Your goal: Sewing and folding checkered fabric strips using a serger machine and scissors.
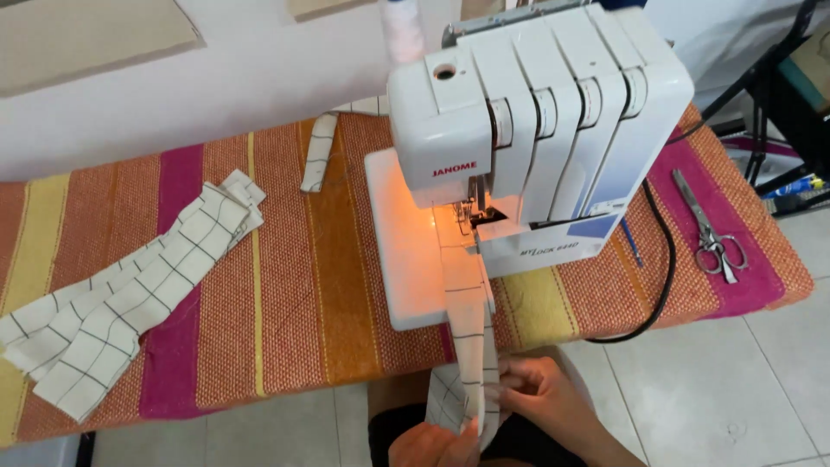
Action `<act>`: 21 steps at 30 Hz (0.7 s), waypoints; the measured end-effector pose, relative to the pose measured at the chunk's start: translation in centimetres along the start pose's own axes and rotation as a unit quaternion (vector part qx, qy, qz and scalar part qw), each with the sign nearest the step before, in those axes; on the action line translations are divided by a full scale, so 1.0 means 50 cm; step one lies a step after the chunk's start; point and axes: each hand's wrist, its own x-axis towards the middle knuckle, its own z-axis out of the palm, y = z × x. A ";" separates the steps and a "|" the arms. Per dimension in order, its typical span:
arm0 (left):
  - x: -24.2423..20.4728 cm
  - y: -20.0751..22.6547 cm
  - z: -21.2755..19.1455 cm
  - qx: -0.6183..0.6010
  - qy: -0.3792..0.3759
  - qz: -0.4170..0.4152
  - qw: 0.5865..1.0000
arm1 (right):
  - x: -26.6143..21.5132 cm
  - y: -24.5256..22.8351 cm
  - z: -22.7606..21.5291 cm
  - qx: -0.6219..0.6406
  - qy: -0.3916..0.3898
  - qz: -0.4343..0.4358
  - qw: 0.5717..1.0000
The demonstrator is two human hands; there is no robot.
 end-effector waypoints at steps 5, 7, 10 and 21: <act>0.029 0.020 -0.022 0.045 0.018 0.169 0.984 | -0.047 -0.006 0.049 -0.115 0.118 -0.090 0.982; 0.051 0.034 -0.045 0.046 -0.027 0.181 0.982 | -0.061 -0.028 0.066 -0.146 0.119 -0.112 0.976; 0.077 0.067 -0.071 0.075 -0.099 0.177 0.976 | -0.085 -0.022 0.076 -0.198 0.122 -0.155 0.960; 0.055 0.095 -0.064 0.181 -0.155 0.146 0.960 | -0.129 -0.014 0.072 -0.161 0.103 -0.169 0.967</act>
